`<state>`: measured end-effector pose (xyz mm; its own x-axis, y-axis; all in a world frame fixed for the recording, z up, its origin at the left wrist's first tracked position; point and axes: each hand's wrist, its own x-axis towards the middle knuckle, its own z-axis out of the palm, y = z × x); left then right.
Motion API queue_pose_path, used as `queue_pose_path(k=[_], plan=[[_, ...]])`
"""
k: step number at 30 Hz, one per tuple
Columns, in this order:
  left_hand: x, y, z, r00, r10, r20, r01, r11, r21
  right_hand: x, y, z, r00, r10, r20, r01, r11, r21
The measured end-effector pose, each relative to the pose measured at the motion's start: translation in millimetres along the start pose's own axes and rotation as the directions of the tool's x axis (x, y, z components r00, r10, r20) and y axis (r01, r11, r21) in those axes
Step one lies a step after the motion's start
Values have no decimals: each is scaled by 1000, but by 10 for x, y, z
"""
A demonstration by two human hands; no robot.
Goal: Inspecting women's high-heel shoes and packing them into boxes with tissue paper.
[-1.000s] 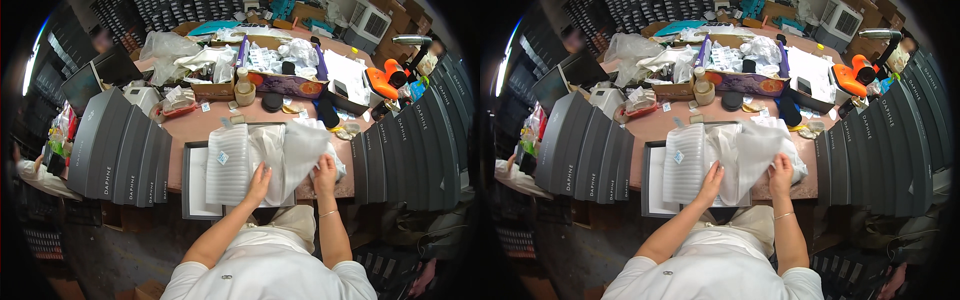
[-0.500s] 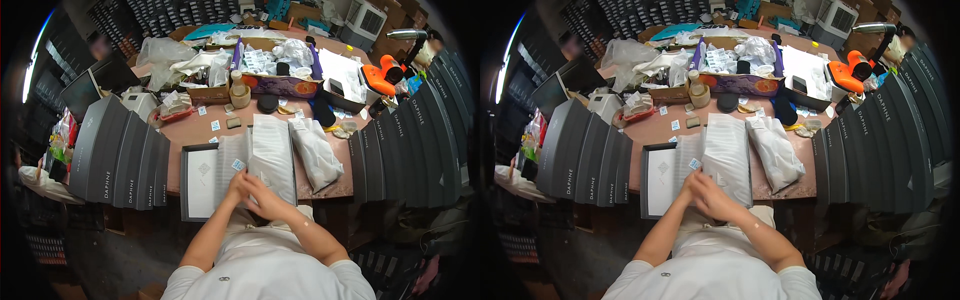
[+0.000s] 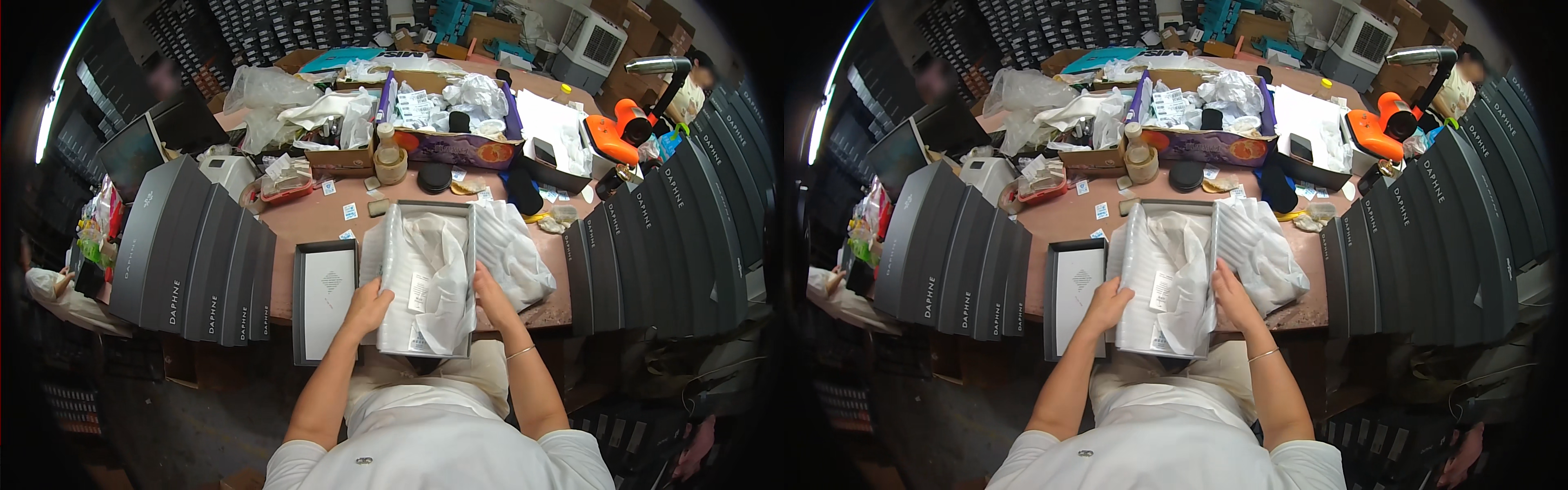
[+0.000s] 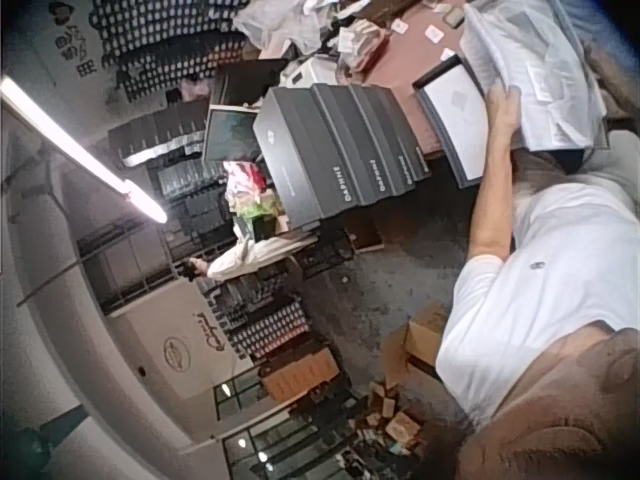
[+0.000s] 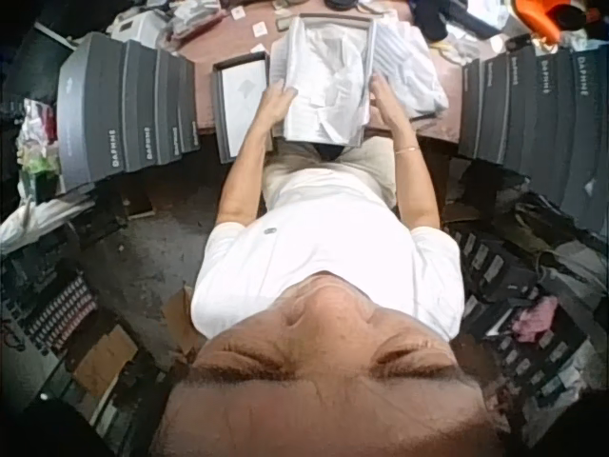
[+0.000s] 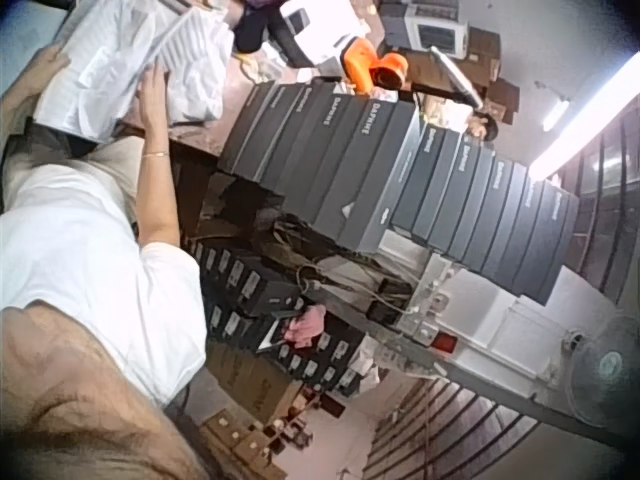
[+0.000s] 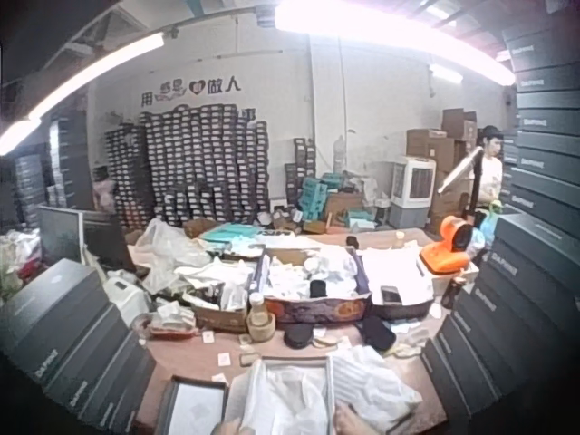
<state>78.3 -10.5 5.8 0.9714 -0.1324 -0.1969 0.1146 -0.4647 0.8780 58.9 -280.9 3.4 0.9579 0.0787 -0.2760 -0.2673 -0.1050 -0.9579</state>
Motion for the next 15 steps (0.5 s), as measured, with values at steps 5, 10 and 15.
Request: queue_pose_path(k=[5,10,15], plan=[[-109,-146,-61,949,-56,309,284,575,-768,324,270,377,996,57,76,-92,770,631],[115,-729,451,991,-119,54,116,619,-777,835,540,-39,984,176,3,-126,712,-691],[-27,-589,415,933,70,-353,-195,922,-333,739,-269,455,815,-573,90,424,483,-766]])
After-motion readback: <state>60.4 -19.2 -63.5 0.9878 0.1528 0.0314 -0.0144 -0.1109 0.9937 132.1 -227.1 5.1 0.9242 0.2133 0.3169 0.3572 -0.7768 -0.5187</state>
